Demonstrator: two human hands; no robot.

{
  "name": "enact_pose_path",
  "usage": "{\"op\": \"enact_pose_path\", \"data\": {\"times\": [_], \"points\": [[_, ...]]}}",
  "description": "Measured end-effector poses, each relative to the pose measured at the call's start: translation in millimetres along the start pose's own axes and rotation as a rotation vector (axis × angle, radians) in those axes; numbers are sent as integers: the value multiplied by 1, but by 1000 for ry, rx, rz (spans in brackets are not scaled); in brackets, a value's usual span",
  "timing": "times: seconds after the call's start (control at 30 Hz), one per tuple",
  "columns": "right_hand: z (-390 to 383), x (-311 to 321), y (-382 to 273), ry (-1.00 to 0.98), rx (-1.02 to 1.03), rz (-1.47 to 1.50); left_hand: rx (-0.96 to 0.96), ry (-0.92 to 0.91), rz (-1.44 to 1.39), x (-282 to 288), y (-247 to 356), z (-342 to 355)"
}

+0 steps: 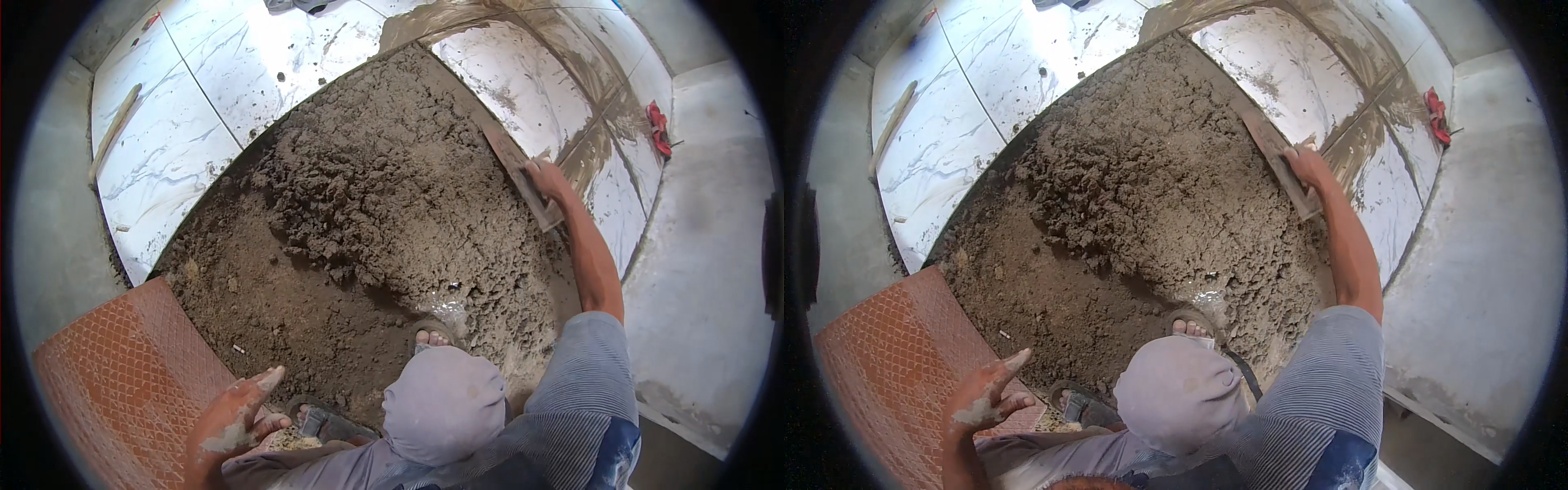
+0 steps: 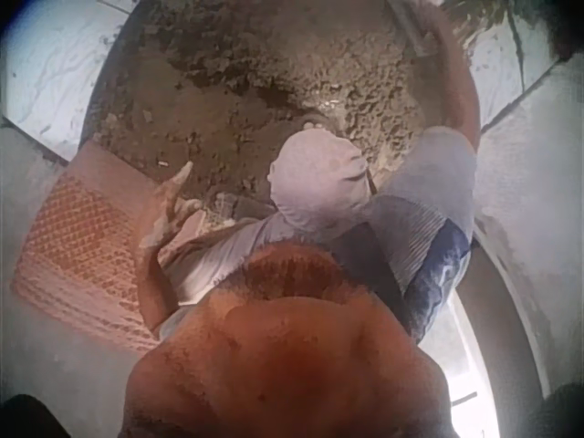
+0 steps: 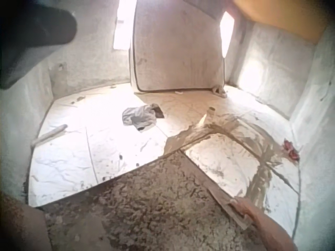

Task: The person spreads and levels wet cement on the floor using a wooden trowel.

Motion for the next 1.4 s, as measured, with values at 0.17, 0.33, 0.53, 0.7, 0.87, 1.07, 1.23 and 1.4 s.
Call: {"op": "enact_pose_path", "data": {"times": [0.17, 0.33, 0.53, 0.7, 0.87, 1.07, 1.23, 1.4], "points": [[-97, -21, 42, 98, -152, 38, -32, -33, -27, 1, 12, -8], [-155, -20, 20, 148, -313, 28, -70, -14, -45, -4, 6, -14], [-204, -49, -67, 180, -126, 21, 9, -82, -2, -5, 10, -12], [-186, -62, -19, 115, -191, -161, -11, -101, 4, -8, 9, 4], [-136, -42, 18, 149, -316, -204, -13, -80, 12, -7, 9, 2], [-139, -61, -16, 190, -322, 92, 34, -41, 5, 0, 15, -16], [-129, -49, -73, -43, -235, -137, 18, -77, -4, -9, 4, -5], [-73, -53, -37, 75, -198, -138, -39, -15, -12, -6, 9, -9]]}}
Point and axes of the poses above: each hand's wrist, its own z-axis towards the middle knuckle, its own x-axis out of the back of the hand, y = z × x, the point moved 5 cm from there along z, towards the middle knuckle, and after that the axes turned 1 degree about -x, right-handed, at the moved point
